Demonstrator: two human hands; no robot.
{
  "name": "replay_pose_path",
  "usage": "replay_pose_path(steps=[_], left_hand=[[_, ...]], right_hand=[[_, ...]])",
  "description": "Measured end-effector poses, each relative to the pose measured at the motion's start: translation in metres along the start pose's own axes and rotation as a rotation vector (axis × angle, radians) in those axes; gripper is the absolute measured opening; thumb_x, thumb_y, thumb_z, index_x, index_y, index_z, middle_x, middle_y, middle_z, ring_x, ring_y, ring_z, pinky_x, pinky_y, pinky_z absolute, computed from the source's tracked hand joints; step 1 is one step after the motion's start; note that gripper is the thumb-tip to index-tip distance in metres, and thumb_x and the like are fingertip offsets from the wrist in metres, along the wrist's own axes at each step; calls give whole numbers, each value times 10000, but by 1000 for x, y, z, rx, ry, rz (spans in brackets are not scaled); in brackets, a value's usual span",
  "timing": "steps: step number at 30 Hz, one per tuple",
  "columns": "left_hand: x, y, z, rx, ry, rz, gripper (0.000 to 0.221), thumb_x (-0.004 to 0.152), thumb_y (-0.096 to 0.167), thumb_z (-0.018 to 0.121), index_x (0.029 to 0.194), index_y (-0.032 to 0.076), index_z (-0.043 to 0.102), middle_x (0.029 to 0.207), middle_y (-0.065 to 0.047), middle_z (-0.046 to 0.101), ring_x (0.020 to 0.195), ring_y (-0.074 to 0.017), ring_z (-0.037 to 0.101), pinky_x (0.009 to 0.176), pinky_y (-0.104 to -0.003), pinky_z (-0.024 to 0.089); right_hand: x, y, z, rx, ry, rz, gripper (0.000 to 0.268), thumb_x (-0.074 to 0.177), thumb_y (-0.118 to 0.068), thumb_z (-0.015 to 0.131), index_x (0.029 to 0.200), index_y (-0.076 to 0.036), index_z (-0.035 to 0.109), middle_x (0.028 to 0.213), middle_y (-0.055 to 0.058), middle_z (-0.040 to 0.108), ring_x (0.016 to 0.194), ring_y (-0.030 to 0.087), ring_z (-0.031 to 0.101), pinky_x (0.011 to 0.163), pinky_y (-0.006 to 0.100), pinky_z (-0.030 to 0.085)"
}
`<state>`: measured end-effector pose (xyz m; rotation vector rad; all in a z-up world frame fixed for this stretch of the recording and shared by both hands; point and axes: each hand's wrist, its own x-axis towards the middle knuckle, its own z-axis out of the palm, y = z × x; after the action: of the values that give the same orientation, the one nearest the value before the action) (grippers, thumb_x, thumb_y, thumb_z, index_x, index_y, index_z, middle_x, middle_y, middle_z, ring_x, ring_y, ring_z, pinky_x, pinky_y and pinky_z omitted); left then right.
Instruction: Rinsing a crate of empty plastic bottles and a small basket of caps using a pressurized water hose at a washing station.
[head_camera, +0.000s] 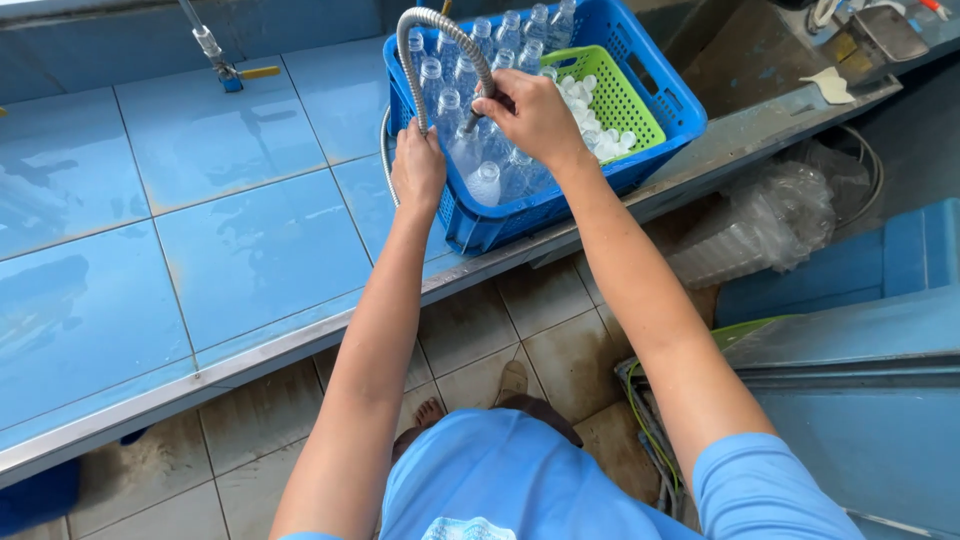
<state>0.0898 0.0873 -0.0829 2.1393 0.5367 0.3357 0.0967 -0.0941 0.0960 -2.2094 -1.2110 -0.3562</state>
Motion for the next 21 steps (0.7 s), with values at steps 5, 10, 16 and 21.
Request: replay_pose_path(steps=[5,10,16,21], left_hand=[[0,8,-11,-11,-24,-20,608,1181,417,414,1659,43,445,1546,-175,602,1266,-437,658,946,-593,562],[-6,12,-17,-66,-46,-46,619,1177,415,411,1687,64,411,1547,-157,641,1291,-398,672,916,-556,604],[-10,19,-23,4,-53,-93,601,1183,426,380,1693,109,386,1166,-151,795,914,-415,735,646,-584,555],[-16,27,-32,-5,-85,-133,611,1174,456,378,1705,154,377,1373,-135,735,1095,-434,710,807,-616,587]], right_hand=[[-4,18,14,-5,-99,10,154,1107,-197,804,1128,-48,771,988,87,751,875,238,719,758,394,599],[-8,26,27,22,-140,93,171,1067,-206,829,1141,-56,794,1074,72,782,918,218,759,801,378,643],[-10,37,33,-20,-144,9,201,1115,-268,788,1103,-67,774,987,62,733,849,231,714,723,391,605],[-8,43,37,-37,-152,-34,212,1110,-270,793,1086,-62,764,961,57,726,805,226,707,678,387,605]])
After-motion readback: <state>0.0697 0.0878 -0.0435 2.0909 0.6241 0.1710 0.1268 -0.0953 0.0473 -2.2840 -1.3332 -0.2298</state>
